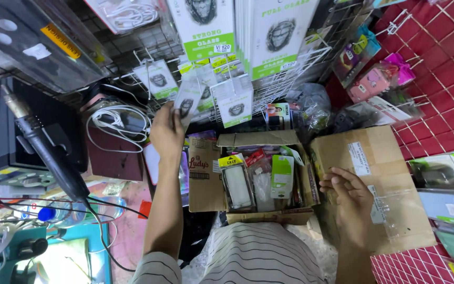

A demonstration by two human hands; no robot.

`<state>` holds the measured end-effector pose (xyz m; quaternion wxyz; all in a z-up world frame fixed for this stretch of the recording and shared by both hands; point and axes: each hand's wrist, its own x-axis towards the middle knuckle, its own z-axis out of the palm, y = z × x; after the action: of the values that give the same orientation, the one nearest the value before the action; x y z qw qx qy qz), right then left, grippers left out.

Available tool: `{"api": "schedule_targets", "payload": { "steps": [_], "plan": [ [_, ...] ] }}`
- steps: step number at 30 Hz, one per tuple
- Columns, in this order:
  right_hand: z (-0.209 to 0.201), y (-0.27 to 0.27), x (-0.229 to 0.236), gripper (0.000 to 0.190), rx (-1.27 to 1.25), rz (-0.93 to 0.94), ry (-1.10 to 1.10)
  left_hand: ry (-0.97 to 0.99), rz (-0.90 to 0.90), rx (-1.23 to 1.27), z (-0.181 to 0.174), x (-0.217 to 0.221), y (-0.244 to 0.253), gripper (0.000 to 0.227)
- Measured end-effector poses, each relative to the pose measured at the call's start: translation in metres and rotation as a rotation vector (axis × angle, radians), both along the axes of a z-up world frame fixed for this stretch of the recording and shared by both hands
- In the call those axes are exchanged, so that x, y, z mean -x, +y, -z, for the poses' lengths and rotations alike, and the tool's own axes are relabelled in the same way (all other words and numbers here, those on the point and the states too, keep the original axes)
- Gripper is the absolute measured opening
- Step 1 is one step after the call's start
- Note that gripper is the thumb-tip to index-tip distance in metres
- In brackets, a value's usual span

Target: Organizing and inspecting mobile phone accessories in a stockroom area.

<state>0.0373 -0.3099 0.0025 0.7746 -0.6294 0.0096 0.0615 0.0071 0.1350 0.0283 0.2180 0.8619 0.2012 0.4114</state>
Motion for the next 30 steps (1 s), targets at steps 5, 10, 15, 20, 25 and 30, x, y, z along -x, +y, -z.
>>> {"api": "schedule_targets", "payload": {
  "steps": [5, 10, 15, 20, 25, 30],
  "plan": [
    [0.005, -0.006, 0.004, 0.029, 0.002, 0.003, -0.031, 0.037, -0.06, 0.167, 0.024, -0.022, 0.003, 0.019],
    [0.018, -0.015, 0.007, 0.029, -0.011, 0.003, -0.047, 0.021, -0.065, 0.203, 0.037, -0.035, -0.004, 0.015],
    [0.019, -0.02, 0.011, 0.029, 0.024, -0.004, -0.09, 0.004, -0.09, 0.148, 0.046, -0.045, -0.004, 0.015],
    [0.018, -0.022, 0.015, 0.027, 0.032, 0.036, -0.049, 0.06, -0.074, 0.129, 0.054, -0.048, 0.004, 0.013],
    [0.023, -0.029, 0.016, 0.028, 0.044, 0.032, -0.058, -0.011, -0.079, 0.107, 0.043, -0.046, 0.004, 0.015],
    [0.021, -0.027, 0.019, 0.028, 0.02, 0.027, -0.065, 0.043, -0.073, 0.054, 0.067, -0.05, 0.007, 0.011]
  ]
}}
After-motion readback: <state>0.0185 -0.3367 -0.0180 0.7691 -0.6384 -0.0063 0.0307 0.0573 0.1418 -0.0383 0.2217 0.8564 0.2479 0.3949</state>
